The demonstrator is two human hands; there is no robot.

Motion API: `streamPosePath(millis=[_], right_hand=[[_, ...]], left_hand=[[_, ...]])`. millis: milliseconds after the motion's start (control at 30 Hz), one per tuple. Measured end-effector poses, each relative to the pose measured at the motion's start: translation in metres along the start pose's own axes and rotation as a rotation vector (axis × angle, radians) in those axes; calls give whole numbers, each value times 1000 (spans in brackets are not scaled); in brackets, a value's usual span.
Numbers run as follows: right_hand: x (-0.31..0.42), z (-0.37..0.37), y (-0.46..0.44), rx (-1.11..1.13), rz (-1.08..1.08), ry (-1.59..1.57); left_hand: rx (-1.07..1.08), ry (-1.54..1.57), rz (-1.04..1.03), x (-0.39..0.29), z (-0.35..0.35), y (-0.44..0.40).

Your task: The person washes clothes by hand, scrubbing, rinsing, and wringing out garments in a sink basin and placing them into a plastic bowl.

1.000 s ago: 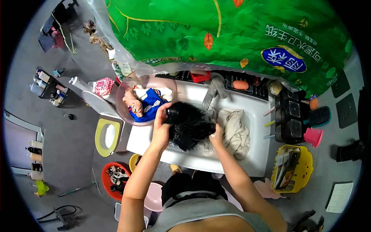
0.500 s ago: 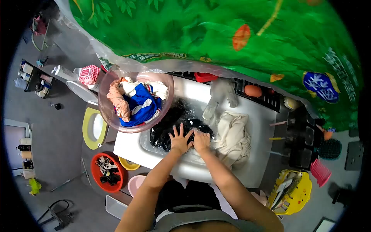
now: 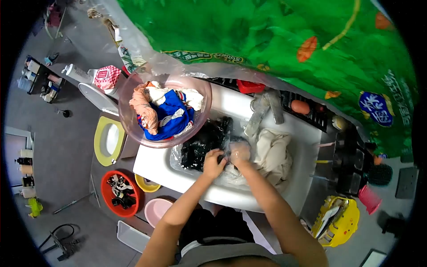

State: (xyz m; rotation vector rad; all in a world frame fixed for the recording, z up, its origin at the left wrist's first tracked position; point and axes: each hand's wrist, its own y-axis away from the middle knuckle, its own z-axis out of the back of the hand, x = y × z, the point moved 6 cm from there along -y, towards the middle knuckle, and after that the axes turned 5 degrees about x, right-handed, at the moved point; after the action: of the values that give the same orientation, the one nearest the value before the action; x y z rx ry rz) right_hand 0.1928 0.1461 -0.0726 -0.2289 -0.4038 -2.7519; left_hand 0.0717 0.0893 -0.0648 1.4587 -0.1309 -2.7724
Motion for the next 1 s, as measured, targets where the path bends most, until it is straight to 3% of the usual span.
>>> streamPosePath(millis=[33,67,133,167,267,333,400,433,533,567,667,700,800,833,933,967,1000], right_hand=[[1,17,11,-67,29,63],[1,34,23,-134,57,129],[7,67,46,-146,40,111],[11,85,56,-153,28,98],[32,135,86,-166,-22,72],[37,146,97,-167,-66,-9],[37,142,113,-153,-121,-161],[37,139,123,-354,-26,-241],[16,95,137,-87,-354,-1269],[20,85,146,-100,-465,-1516],[25,32,149,-32,-670,-2281],[36,39,152,119,-621,-2488],[38,34,151,331,-208,-2742],[29,29,152,307,-303,-2644],[-18,38,156,16,-572,-1609],[-32,46,152,-115,-415,-1226],[-30,62,156,-292,-331,-1103]], left_hand=[[-178,95,57,-3,9,14],[-214,419,308,13,-4,26],[132,1001,719,-8,-23,45],[445,1311,983,-17,-44,60],[568,1855,905,-83,-48,58],[405,2066,754,-86,-53,39],[265,2097,606,-87,-49,26],[350,2116,544,-92,-47,22],[514,2239,448,-105,-44,24],[555,2288,437,-108,-43,26],[413,2287,553,-110,-42,26],[387,2226,565,-122,-30,29],[601,2147,635,-114,-40,22],[676,2091,676,-110,-44,19],[352,1764,680,-81,-49,5],[250,1678,704,-71,-50,2],[74,1613,675,-63,-45,-2]])
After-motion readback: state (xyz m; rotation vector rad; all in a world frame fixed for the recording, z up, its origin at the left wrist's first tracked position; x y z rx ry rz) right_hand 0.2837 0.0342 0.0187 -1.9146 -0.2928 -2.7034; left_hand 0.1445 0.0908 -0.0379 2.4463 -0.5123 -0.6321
